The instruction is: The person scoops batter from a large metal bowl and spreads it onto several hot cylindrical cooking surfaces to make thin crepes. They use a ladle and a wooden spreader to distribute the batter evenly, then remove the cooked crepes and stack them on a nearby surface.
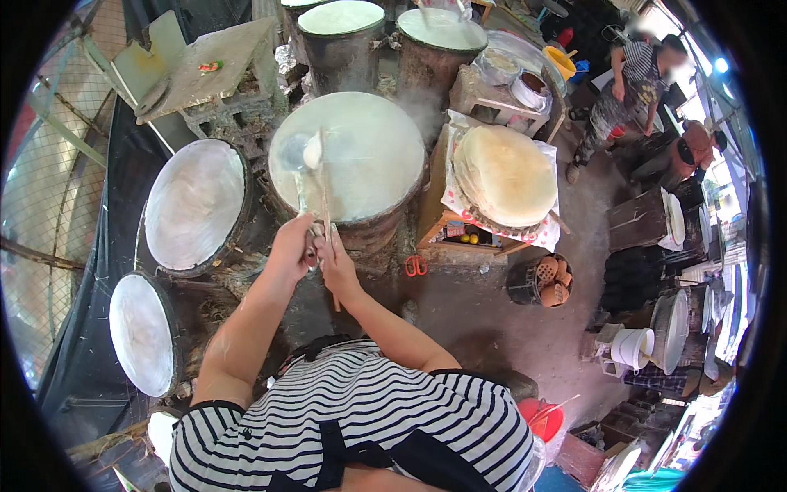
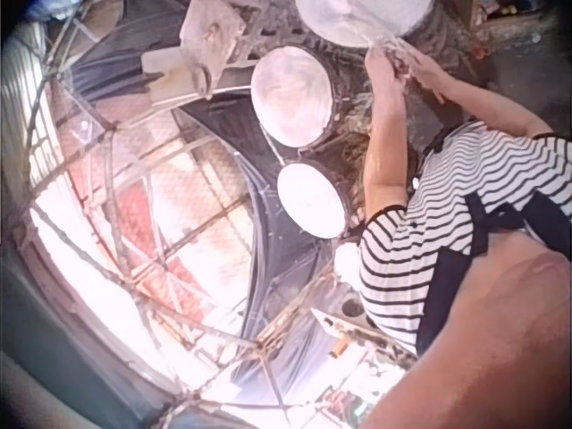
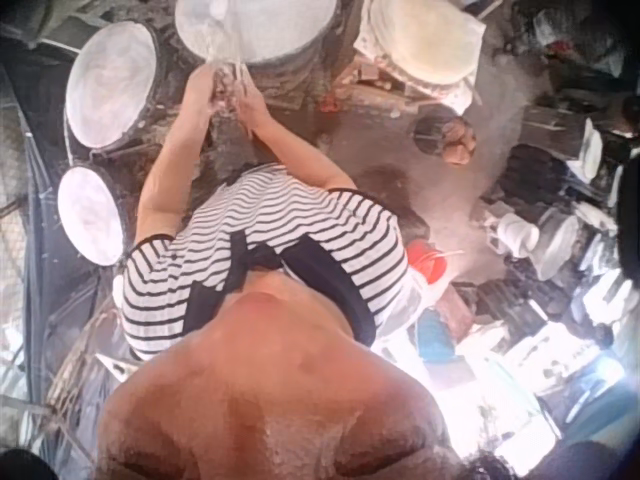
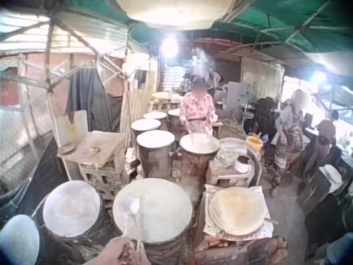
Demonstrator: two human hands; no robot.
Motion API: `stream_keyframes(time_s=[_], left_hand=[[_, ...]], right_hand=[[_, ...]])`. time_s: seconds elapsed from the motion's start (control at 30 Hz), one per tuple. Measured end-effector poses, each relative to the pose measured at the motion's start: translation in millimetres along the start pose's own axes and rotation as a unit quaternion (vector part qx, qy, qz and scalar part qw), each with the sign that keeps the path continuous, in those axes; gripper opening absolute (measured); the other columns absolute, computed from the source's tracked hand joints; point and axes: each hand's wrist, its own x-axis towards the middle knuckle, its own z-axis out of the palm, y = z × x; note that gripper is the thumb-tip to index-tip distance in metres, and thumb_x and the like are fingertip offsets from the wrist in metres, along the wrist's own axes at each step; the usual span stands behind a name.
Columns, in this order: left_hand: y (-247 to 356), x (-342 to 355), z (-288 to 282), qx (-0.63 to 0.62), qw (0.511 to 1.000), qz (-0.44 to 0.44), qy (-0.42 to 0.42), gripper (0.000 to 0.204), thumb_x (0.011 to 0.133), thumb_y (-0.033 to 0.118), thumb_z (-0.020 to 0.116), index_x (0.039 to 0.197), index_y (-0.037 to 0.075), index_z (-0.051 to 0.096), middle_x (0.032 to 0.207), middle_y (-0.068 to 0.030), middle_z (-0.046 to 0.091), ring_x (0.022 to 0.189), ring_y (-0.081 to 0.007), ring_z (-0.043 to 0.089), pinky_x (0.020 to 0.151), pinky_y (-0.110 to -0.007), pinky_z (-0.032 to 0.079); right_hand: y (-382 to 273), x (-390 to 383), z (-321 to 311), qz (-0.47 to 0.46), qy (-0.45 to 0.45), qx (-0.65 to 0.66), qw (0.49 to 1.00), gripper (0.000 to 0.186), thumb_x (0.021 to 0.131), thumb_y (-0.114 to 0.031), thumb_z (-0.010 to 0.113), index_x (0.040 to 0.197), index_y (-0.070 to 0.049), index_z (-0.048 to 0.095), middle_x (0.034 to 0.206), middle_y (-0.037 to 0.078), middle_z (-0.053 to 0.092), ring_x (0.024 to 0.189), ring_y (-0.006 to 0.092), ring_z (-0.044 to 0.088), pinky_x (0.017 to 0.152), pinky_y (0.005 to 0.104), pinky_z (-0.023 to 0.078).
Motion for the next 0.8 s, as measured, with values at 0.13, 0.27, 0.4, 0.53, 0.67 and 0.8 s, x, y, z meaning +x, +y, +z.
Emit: stream_keyframes(time_s=[0.13, 0.27, 0.4, 0.53, 0.67, 0.8], left_hand=[[54.8, -46.2, 8.6, -0.579, 0.775, -0.153, -0.201, 0.019, 0.093, 0.017, 0.046, 0.081, 0.003, 0.041, 0.064, -0.0011, 0.04, 0.047, -0.0079, 0.039, 0.036, -0.019, 0.034], [82.5, -73.3, 39.3, -0.611, 0.73, -0.081, -0.297, 0.019, 0.093, 0.015, 0.042, 0.085, -0.002, 0.039, 0.069, -0.0041, 0.04, 0.048, -0.0087, 0.04, 0.033, -0.021, 0.035], [106.4, -86.2, 85.0, -0.59, 0.735, 0.013, -0.332, 0.034, 0.094, 0.012, 0.037, 0.112, -0.016, 0.032, 0.074, -0.0063, 0.04, 0.047, -0.0111, 0.04, 0.03, -0.023, 0.037], [111.3, -88.5, 107.3, -0.566, 0.747, 0.069, -0.34, 0.044, 0.094, 0.01, 0.036, 0.128, -0.016, 0.023, 0.072, -0.0072, 0.039, 0.048, -0.0125, 0.042, 0.03, -0.024, 0.035], [101.0, -97.0, 123.0, -0.57, 0.756, 0.105, -0.304, 0.045, 0.095, 0.012, 0.036, 0.128, -0.016, 0.022, 0.072, -0.0071, 0.039, 0.046, -0.0124, 0.042, 0.028, -0.024, 0.035], [83.1, -118.3, 134.0, -0.575, 0.763, 0.152, -0.252, 0.038, 0.095, 0.014, 0.036, 0.116, -0.017, 0.032, 0.07, -0.0055, 0.038, 0.041, -0.0091, 0.038, 0.025, -0.021, 0.035]], right_hand=[[-19.3, -5.0, -39.5, -0.149, 0.048, -0.105, 0.982, 0.039, 0.094, -0.02, 0.045, 0.132, -0.007, 0.044, 0.068, -0.001, 0.046, 0.056, 0.0059, 0.038, 0.05, 0.0203, 0.036], [-43.4, 22.0, -119.0, -0.087, 0.089, -0.168, 0.978, 0.039, 0.093, -0.025, 0.048, 0.126, -0.004, 0.049, 0.11, 0.021, 0.059, 0.094, 0.0319, 0.061, 0.08, 0.0327, 0.047], [-77.3, 44.5, -166.7, -0.199, -0.037, -0.523, 0.828, 0.035, 0.089, -0.024, 0.05, 0.123, -0.017, 0.05, 0.08, 0.013, 0.061, 0.065, 0.033, 0.062, 0.058, 0.0452, 0.048], [-105.4, 90.0, -211.0, -0.151, -0.022, -0.678, 0.719, 0.029, 0.09, -0.025, 0.046, 0.119, -0.018, 0.046, 0.072, 0.012, 0.058, 0.061, 0.0335, 0.061, 0.054, 0.0457, 0.049], [-112.5, 101.6, -213.8, -0.235, -0.126, -0.608, 0.748, 0.034, 0.089, -0.028, 0.049, 0.122, -0.019, 0.046, 0.072, 0.013, 0.057, 0.061, 0.0344, 0.06, 0.054, 0.0463, 0.049], [-103.4, 130.2, -209.2, -0.265, -0.184, -0.666, 0.672, 0.033, 0.089, -0.026, 0.048, 0.121, -0.02, 0.047, 0.077, 0.013, 0.061, 0.058, 0.0332, 0.061, 0.051, 0.0454, 0.05]])
